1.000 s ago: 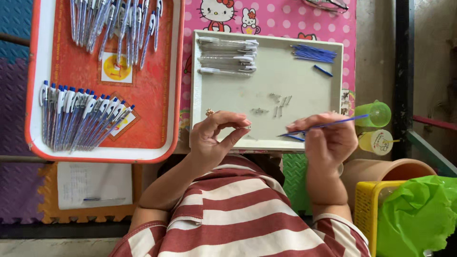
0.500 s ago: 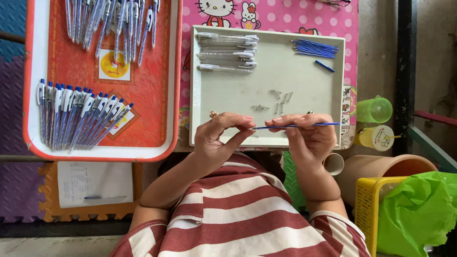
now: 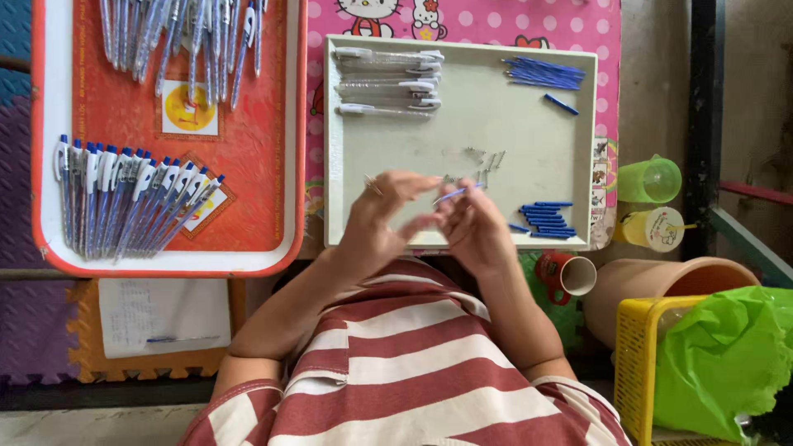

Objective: The person assembles pens by inserting ink cartridges and small metal components into pen barrels by hand.

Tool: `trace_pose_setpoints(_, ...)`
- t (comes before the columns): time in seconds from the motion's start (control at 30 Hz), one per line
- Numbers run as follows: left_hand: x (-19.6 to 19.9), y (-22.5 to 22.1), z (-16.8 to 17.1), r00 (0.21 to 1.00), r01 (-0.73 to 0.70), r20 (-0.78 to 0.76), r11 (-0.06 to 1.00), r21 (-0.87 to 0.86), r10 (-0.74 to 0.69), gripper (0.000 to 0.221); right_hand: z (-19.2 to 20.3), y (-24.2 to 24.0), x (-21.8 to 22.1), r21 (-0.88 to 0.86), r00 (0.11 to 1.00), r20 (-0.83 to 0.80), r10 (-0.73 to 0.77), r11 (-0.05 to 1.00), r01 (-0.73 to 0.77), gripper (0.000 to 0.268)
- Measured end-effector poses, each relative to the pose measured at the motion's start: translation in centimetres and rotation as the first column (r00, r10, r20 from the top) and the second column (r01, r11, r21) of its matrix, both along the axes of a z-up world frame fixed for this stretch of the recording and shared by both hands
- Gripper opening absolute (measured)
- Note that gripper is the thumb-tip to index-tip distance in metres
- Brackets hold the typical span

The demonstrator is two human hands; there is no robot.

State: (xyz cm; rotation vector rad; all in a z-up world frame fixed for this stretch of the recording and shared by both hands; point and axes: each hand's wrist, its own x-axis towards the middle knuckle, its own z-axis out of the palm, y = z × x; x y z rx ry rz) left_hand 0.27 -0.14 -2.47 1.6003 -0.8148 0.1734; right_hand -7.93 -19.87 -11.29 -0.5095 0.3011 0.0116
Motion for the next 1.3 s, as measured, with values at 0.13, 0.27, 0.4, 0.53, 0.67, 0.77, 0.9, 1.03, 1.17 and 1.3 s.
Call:
trace_pose_setpoints(0.13, 0.8, -0.1, -6.0, 0.991, -0.014, 0.132, 0.95, 0.311, -0.028, 0.027, 0.7, -5.7, -1.6, 0.083, 0.987, -0.03, -0.158, 0.984, 0.16, 0.017)
trace_pose_setpoints(0.27, 0.2, -1.9, -9.7, 0.953, 0.11, 0.158, 0.781, 0.614, -0.259, 0.026, 0.2, -10.2, -4.3, 0.134, 0.934, -0.001, -0.357, 0.926, 0.354, 0.025)
trace_pose_setpoints(0.4, -0.1, -3.7, -10.7, 0.949, 0.141, 0.107, 0.701, 0.699, -0.298, 0.021, -0.6, -12.2, -6.1, 0.152, 0.915, 0.056, -0.4, 0.909, 0.388, 0.029)
trace_pose_setpoints(0.53, 0.4, -5.1, -10.4, 0.947, 0.054, 0.181, 0.687, 0.725, -0.266, 0.021, -1.1, -12.0, -6.1, 0.148, 0.91, 0.057, -0.412, 0.904, 0.4, 0.03)
trace_pose_setpoints(0.67, 2.9, -8.2, -8.9, 0.899, -0.211, 0.425, 0.749, 0.628, -0.103, 0.023, -1.2, -11.1, -5.7, 0.163, 0.907, 0.089, -0.412, 0.904, 0.395, 0.029)
trace_pose_setpoints(0.77, 4.4, -11.0, -11.3, 0.864, -0.282, 0.498, 0.745, 0.604, -0.077, 0.027, -1.6, -11.0, -5.6, 0.144, 0.921, 0.12, -0.371, 0.924, 0.353, 0.031)
trace_pose_setpoints(0.9, 5.1, -13.2, -16.7, 0.876, -0.268, 0.476, 0.74, 0.617, -0.08, 0.028, -1.6, -11.2, -5.6, 0.13, 0.925, 0.133, -0.357, 0.931, 0.34, 0.032)
trace_pose_setpoints(1.03, 6.2, -10.2, -11.5, 0.903, -0.255, 0.42, 0.673, 0.695, -0.092, 0.018, -1.7, -11.5, -5.8, 0.122, 0.924, 0.137, -0.357, 0.932, 0.341, 0.032)
trace_pose_setpoints(1.17, 11.5, -5.6, -11.8, 0.889, -0.403, 0.451, 0.595, 0.695, 0.075, 0.023, -2.0, -11.7, -6.1, 0.113, 0.923, 0.143, -0.358, 0.932, 0.344, 0.032)
trace_pose_setpoints(1.3, 14.4, -2.1, -11.8, 0.902, -0.405, 0.424, 0.502, 0.764, 0.082, 0.025, -2.2, -11.1, -5.7, 0.075, 0.926, 0.125, -0.355, 0.934, 0.348, 0.031)
